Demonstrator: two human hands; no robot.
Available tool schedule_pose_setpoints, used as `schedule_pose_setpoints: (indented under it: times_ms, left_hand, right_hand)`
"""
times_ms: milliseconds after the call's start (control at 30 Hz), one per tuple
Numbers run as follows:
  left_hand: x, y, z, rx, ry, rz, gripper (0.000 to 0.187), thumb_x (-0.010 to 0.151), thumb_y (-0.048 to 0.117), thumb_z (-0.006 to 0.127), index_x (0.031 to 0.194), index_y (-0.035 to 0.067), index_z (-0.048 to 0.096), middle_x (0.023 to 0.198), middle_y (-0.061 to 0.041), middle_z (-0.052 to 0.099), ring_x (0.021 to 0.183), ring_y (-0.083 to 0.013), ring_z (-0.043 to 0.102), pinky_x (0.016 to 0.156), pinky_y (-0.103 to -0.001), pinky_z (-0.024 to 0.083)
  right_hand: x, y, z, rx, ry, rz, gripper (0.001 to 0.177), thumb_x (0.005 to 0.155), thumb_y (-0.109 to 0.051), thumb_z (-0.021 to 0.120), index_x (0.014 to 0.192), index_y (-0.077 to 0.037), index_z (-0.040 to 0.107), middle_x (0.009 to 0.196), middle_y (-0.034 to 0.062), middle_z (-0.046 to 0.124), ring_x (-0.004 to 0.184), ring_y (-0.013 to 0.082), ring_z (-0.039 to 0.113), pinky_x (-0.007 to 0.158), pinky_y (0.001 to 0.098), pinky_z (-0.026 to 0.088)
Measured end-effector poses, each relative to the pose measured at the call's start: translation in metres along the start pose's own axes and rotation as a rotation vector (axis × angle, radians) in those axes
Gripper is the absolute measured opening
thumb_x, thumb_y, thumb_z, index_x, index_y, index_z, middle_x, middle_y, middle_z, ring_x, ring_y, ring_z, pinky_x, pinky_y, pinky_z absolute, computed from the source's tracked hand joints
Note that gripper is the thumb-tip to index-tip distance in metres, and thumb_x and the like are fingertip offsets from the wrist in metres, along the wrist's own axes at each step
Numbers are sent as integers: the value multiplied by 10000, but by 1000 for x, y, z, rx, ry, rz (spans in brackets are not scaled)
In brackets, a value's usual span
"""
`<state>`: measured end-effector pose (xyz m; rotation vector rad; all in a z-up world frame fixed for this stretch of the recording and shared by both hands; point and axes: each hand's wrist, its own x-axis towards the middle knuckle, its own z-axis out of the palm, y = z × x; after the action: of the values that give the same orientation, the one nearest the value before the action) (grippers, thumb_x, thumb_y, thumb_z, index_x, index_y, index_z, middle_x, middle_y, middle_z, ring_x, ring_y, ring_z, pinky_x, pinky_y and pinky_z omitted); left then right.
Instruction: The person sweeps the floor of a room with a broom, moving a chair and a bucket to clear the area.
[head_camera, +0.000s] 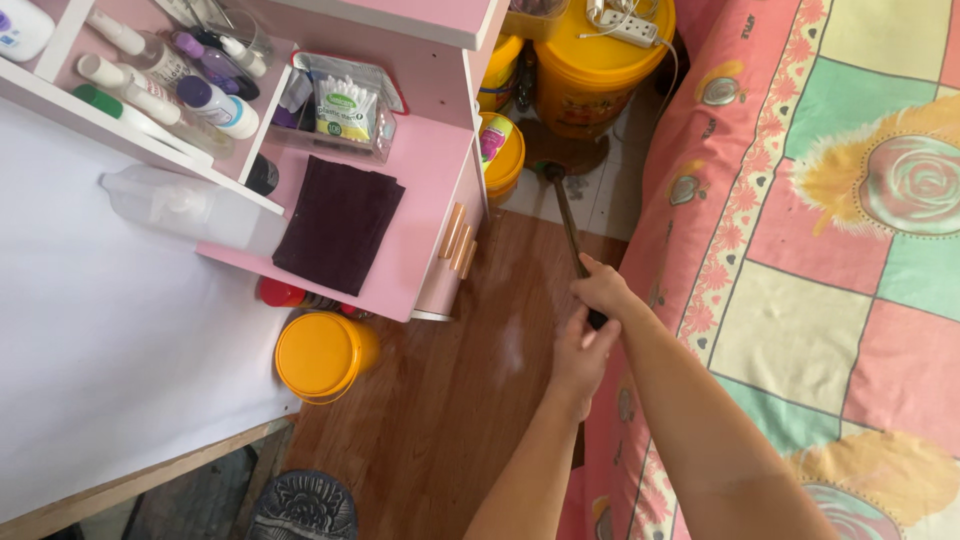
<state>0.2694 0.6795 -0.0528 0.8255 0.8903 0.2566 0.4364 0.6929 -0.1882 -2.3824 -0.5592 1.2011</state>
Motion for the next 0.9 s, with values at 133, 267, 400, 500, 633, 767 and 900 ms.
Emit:
schedule_pose_setpoints:
  times_ms: [133,267,400,500,633,767,900]
  left_hand:
    - [-21,-38,9,49,-50,-113,625,911,323,687,1476,136,496,1417,-42,617,1265,-150,575,1012,-329,454]
    - [-48,-84,8,107,-160,-287,515,923,426,698,1319,102,647,1277,-27,691,1152,-121,611,903,-276,480]
    - [-100,-113,8,54,-312,-345,412,956,395,743,1196,60,727,1070,-49,669,986,-180,581,806,-308,450]
    - [-142,-90,21,215,-504,-346,428,1018,416,746,1146,8,719,1004,-40,629,948,-167,537,802,-312,434]
    - [-195,-62,38,409,-672,-368,474,940,433,764,1145,7,742,1072,-84,711,1007,-145,604,841,-278,421]
    - [-182,-55,36,545,-612,-201,444,919,377,780,1218,52,738,1169,-101,741,1067,-156,666,883,-266,501]
    - [-162,-38,22,260,-284,-65,540,873,297,707,1340,40,619,1281,-175,640,931,-309,698,645,-496,528]
  right_hand:
    - [-29,50,-3,-285,45,-146,794,825,-203,633,1577,-200,377,1168,278,697,1089,419,681,950,465,538]
    - [-108,82,-18,-332,-16,-19,846,789,-165,630,1581,-276,354,1135,260,714,1077,421,696,948,476,550]
    - [-215,92,-44,-274,-107,25,855,757,-175,669,1552,-307,384,1016,218,757,923,365,747,841,436,587]
    - [-303,111,-77,-73,-177,334,721,858,-136,617,1545,-324,501,794,187,712,663,320,673,637,424,550]
    - [-361,146,-93,106,-165,160,728,790,-114,725,1482,-244,541,682,131,721,601,184,655,562,350,537]
    - [-329,146,-70,267,-11,235,703,851,-95,687,1526,-218,535,650,177,657,520,255,584,500,426,476]
    - [-206,91,-21,521,76,-28,415,876,-80,612,1284,-43,681,706,63,632,575,157,580,483,342,467]
